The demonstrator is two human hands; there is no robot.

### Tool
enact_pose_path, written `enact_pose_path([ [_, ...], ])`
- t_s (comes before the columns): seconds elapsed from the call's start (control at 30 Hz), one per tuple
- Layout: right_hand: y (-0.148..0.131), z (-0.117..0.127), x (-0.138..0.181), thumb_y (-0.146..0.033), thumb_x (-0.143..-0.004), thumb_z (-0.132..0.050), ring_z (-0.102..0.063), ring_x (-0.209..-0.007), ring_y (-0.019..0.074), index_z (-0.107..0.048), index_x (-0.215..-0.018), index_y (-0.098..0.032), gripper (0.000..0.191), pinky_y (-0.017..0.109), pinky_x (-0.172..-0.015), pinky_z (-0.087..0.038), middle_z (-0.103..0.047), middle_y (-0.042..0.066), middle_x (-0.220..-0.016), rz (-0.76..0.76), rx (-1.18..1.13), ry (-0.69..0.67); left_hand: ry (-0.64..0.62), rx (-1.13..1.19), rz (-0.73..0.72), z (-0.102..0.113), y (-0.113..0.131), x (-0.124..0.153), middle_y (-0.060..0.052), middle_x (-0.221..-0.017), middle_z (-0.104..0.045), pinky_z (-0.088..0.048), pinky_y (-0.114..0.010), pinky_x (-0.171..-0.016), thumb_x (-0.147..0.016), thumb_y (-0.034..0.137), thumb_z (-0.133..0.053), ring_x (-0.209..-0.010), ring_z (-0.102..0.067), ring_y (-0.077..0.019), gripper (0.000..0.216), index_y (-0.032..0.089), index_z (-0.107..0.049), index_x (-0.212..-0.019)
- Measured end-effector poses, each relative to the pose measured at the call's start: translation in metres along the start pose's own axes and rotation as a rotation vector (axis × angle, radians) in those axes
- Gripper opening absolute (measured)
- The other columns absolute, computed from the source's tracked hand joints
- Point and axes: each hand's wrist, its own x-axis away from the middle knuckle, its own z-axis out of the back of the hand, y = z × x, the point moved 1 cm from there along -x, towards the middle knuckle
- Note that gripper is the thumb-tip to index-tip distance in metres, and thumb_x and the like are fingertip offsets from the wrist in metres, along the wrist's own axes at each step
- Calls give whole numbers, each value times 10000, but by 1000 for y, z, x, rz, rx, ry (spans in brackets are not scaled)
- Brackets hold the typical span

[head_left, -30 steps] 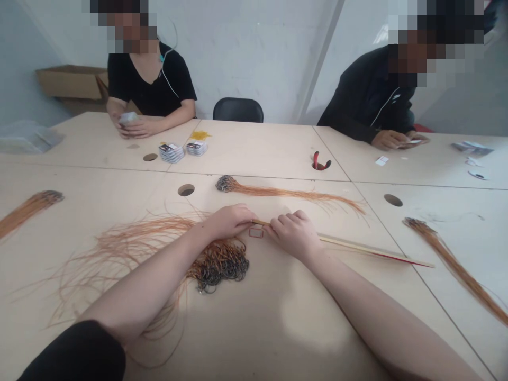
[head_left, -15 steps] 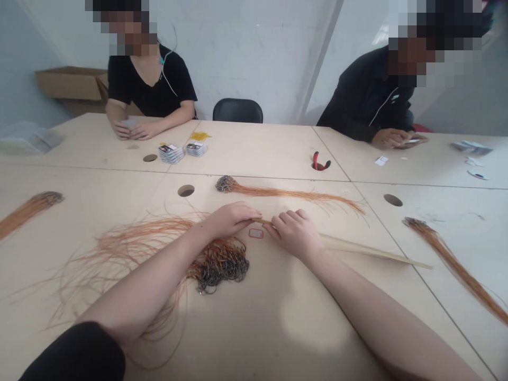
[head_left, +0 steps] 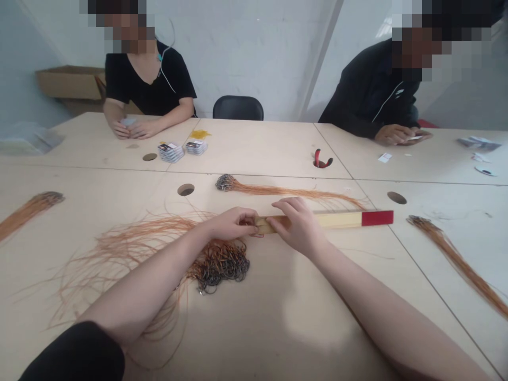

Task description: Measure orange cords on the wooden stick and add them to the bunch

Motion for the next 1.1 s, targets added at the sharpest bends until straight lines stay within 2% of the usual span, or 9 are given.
enact_pose_path([
  [0.13,-1,-5,4,-225,-876,-479,-534,-881,183,-609,-963,-193,160,333,-784,-446,-602,82,-933,87,-94,26,-24,136,23,-2,0,-1,-49,-816,-656,-450,-214,-670,-782,221,-584,-733,-594,-104,119,123,-551,-841],
  [0.33,0,-10,6,-155,-885,-437,-552,-842,150,-635,-941,-206,212,293,-765,-453,-611,62,-898,146,-68,-24,-12,192,73,-4,2,-1,-29,-730,-660,-432,-181,-598,-769,197,-590,-620,-560,-72,90,113,-580,-798],
  [0.5,2,-14,8,-113,-875,-423,-551,-884,160,-620,-973,-193,233,290,-783,-458,-610,76,-942,190,-46,-92,39,245,165,-7,-1,-3,-15,-703,-663,-434,-183,-588,-744,163,-582,-592,-557,-70,43,124,-569,-735],
  [0.67,5,-17,11,-105,-874,-427,-544,-911,172,-610,-1003,-175,234,304,-804,-451,-609,85,-972,223,22,-145,49,283,213,-9,-1,-3,-22,-719,-665,-435,-186,-586,-731,143,-569,-600,-561,-72,34,117,-577,-752],
  [0.8,6,-17,10,-108,-874,-427,-536,-941,187,-597,-1076,-170,271,326,-820,-450,-606,93,-1001,265,77,-172,106,312,255,-6,-6,-4,-23,-687,-645,-402,-181,-547,-708,116,-543,-576,-546,-68,63,104,-588,-751],
  [1.0,7,-12,7,-125,-872,-412,-540,-969,195,-588,-1128,-160,313,334,-839,-460,-596,107,-1031,228,16,-176,165,390,257,-2,-20,-9,-16,-599,-579,-370,-192,-523,-658,146,-577,-616,-584,-115,63,97,-577,-698],
  [1.1,7,-11,7,-139,-879,-396,-553,-956,195,-571,-1151,-157,324,341,-834,-468,-589,109,-1049,219,16,-197,185,414,266,-2,-21,-10,-8,-575,-566,-374,-193,-522,-647,134,-565,-573,-562,-101,70,94,-587,-700],
])
